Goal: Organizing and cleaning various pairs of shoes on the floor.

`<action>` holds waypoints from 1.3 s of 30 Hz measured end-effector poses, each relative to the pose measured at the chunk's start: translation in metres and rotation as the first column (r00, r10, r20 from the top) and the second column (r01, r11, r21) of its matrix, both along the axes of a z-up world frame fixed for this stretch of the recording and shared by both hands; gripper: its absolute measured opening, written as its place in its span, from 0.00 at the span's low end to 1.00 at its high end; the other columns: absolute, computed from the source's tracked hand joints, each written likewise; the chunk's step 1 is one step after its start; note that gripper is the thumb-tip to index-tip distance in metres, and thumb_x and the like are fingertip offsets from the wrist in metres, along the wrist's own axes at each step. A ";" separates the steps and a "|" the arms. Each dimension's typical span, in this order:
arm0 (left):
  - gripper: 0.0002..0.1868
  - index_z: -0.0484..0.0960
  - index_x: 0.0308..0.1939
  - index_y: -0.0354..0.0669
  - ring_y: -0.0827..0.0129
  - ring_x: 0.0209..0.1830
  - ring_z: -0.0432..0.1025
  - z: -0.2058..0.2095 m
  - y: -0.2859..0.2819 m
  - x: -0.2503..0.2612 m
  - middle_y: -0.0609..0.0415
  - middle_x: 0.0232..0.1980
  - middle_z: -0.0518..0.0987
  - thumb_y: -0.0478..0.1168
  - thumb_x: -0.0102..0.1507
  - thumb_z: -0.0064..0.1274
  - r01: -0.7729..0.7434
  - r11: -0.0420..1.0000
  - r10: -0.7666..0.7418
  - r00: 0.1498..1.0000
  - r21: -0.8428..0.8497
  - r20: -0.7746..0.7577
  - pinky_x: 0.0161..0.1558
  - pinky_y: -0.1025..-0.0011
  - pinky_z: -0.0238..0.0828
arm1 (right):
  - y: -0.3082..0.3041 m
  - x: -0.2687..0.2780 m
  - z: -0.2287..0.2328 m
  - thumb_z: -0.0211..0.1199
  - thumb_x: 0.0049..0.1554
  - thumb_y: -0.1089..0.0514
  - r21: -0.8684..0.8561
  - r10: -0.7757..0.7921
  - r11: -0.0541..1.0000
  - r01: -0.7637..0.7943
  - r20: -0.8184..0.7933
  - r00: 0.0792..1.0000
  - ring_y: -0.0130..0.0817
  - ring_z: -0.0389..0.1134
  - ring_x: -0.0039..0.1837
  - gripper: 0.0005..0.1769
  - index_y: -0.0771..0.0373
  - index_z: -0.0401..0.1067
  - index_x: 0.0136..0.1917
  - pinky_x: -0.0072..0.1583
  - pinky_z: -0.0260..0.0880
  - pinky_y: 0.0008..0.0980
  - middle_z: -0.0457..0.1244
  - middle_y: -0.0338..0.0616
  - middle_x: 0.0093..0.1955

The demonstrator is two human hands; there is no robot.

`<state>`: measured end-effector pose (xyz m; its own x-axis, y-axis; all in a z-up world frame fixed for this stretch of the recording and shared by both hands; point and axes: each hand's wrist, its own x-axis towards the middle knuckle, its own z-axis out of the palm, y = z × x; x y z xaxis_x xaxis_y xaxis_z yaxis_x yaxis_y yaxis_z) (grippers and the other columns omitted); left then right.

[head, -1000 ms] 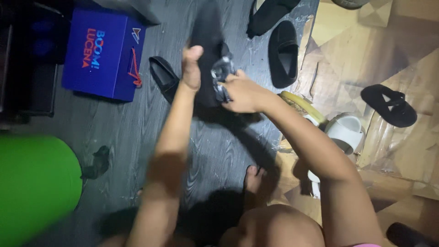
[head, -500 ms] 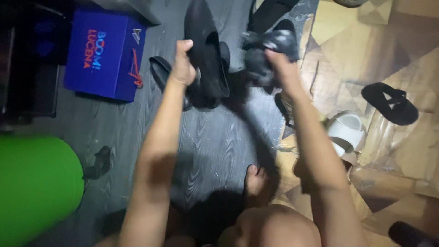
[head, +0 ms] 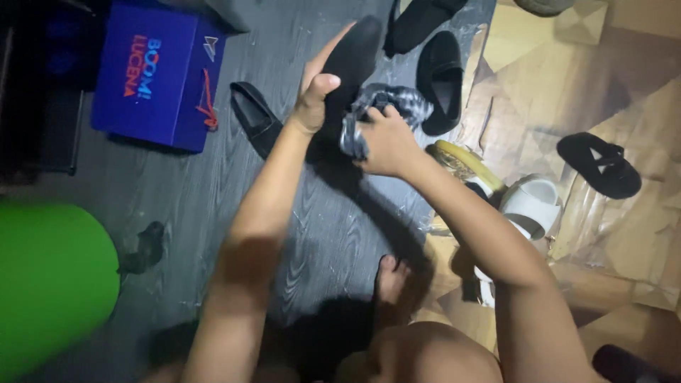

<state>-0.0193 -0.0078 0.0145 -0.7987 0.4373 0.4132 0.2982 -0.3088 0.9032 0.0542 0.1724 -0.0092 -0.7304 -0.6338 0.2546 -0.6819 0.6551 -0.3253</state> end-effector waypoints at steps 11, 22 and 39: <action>0.43 0.74 0.64 0.34 0.54 0.54 0.77 -0.001 -0.063 0.004 0.44 0.59 0.81 0.65 0.58 0.39 -0.073 0.904 -0.171 0.841 0.421 0.513 0.57 0.57 0.76 | 0.115 -0.009 -0.046 0.71 0.50 0.61 -0.546 -0.428 0.651 0.527 0.310 0.849 0.41 0.70 0.60 0.25 0.60 0.72 0.62 0.66 0.66 0.46 0.69 0.45 0.58; 0.20 0.77 0.52 0.38 0.57 0.53 0.76 -0.091 0.018 -0.035 0.48 0.52 0.81 0.51 0.66 0.52 -0.305 0.817 -0.023 0.830 0.490 0.557 0.62 0.57 0.72 | 0.021 0.011 0.018 0.72 0.36 0.44 -0.231 -0.130 0.969 0.092 -0.157 0.979 0.50 0.57 0.72 0.37 0.60 0.77 0.58 0.65 0.47 0.61 0.66 0.46 0.65; 0.22 0.81 0.55 0.41 0.42 0.46 0.78 -0.161 -0.021 0.068 0.41 0.47 0.83 0.45 0.59 0.58 -0.330 -0.058 0.404 0.855 -0.942 -0.325 0.51 0.48 0.73 | 0.055 0.003 -0.117 0.66 0.48 0.46 -0.136 -0.431 0.484 0.865 0.823 0.370 0.43 0.74 0.48 0.22 0.67 0.75 0.47 0.52 0.73 0.41 0.71 0.54 0.45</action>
<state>0.0488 -0.0291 -0.1465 -0.9926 0.0290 -0.1179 -0.0040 0.9628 0.2703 0.0572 0.2278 -0.1262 -0.9049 0.2023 -0.3746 0.4245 0.3628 -0.8295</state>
